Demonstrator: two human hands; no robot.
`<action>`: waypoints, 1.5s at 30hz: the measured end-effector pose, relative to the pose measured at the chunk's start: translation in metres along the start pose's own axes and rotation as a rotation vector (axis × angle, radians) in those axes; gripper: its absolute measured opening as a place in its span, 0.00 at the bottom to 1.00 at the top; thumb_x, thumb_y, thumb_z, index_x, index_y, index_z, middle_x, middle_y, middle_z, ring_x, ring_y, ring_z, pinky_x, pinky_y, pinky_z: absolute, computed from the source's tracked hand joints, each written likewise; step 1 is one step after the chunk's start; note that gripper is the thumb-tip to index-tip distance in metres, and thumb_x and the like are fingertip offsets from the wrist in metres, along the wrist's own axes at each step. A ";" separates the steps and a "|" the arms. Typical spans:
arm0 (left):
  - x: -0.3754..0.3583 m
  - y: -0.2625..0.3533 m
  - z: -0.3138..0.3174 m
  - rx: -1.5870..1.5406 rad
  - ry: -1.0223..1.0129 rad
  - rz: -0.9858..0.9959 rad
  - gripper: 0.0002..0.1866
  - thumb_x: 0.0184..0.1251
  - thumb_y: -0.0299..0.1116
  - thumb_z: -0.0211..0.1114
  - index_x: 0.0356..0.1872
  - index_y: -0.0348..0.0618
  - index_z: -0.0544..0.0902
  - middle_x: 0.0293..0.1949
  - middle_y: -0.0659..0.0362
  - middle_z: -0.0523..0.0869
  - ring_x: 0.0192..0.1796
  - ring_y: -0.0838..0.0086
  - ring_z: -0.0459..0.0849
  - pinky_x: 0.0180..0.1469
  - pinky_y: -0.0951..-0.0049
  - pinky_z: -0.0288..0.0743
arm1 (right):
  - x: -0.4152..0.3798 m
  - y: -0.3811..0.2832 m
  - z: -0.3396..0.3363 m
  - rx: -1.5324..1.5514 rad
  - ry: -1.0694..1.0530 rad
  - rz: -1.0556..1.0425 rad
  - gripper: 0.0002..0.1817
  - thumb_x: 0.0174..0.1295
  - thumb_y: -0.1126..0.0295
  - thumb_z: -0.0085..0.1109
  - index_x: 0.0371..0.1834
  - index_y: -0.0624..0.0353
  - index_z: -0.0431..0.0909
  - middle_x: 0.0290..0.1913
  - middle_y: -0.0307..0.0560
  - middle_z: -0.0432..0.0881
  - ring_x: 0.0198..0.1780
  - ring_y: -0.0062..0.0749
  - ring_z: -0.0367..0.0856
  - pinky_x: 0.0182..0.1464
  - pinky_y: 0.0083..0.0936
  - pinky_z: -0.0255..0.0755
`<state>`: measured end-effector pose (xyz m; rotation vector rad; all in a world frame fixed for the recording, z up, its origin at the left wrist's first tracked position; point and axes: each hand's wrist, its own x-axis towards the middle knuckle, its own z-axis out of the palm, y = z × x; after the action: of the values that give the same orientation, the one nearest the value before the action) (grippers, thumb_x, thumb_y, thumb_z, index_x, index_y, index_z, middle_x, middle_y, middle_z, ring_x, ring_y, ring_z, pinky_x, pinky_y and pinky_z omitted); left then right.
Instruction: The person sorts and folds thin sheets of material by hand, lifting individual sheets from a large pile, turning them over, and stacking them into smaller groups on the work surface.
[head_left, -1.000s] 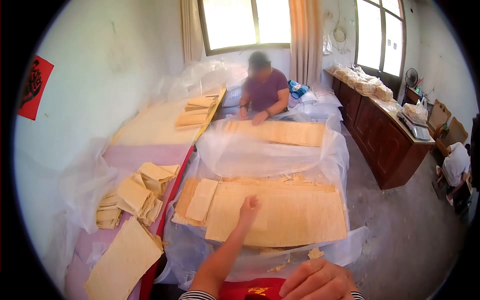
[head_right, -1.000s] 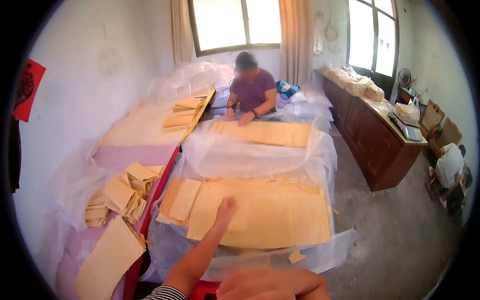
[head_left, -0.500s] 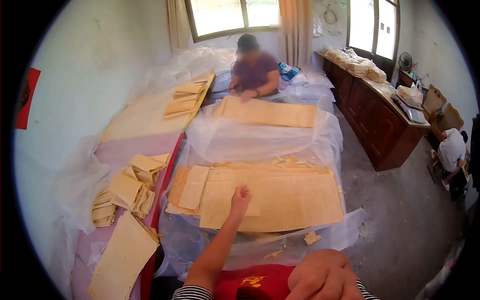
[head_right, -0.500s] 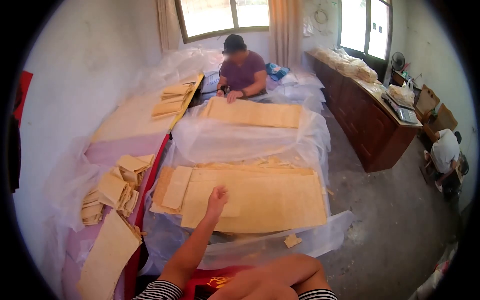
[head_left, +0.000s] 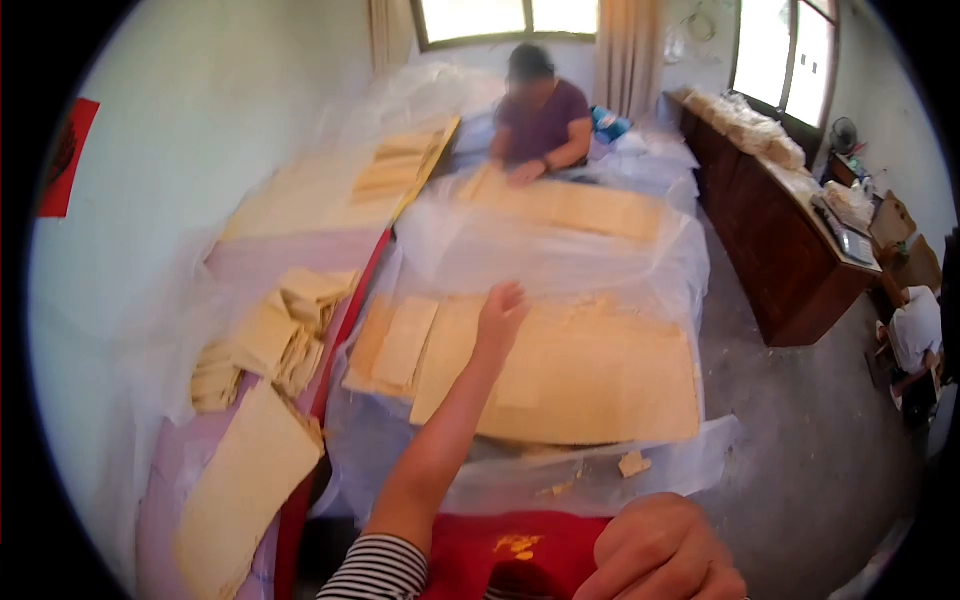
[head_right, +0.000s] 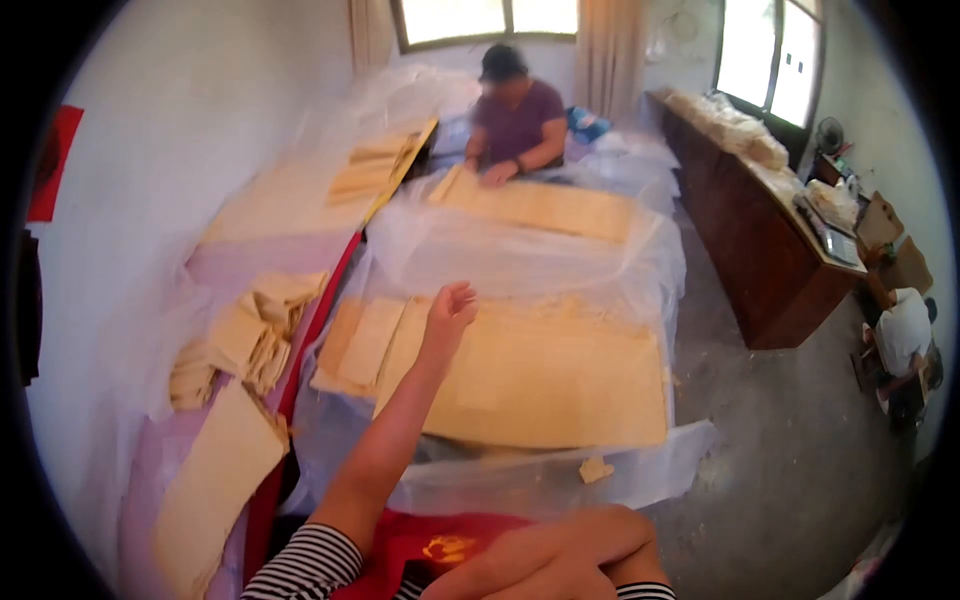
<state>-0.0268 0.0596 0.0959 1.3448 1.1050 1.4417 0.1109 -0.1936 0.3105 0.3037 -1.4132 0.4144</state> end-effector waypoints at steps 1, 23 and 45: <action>-0.013 -0.009 -0.006 0.018 -0.017 -0.013 0.19 0.62 0.27 0.60 0.55 0.38 0.72 0.48 0.55 0.78 0.49 0.74 0.76 0.52 0.74 0.72 | 0.000 0.009 -0.002 0.033 -0.048 -0.104 0.06 0.59 0.72 0.59 0.32 0.57 0.71 0.35 0.45 0.80 0.30 0.30 0.83 0.32 0.21 0.76; -0.164 -0.120 -0.169 -0.068 0.673 -0.500 0.14 0.57 0.23 0.62 0.45 0.39 0.75 0.34 0.62 0.79 0.31 0.80 0.77 0.31 0.82 0.73 | -0.011 0.038 0.008 0.007 -0.291 0.129 0.07 0.51 0.77 0.63 0.31 0.50 0.80 0.32 0.39 0.73 0.29 0.25 0.71 0.28 0.20 0.64; -0.165 -0.112 -0.128 -0.264 0.718 -0.464 0.10 0.58 0.25 0.64 0.35 0.39 0.70 0.28 0.59 0.78 0.23 0.77 0.81 0.24 0.81 0.75 | -0.018 0.033 0.041 0.540 -0.299 0.351 0.06 0.63 0.70 0.55 0.39 0.59 0.73 0.35 0.49 0.80 0.34 0.35 0.82 0.33 0.25 0.72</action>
<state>-0.1435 -0.0791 -0.0562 0.3274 1.4828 1.6668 0.0575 -0.1840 0.2967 0.5747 -1.6353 1.0816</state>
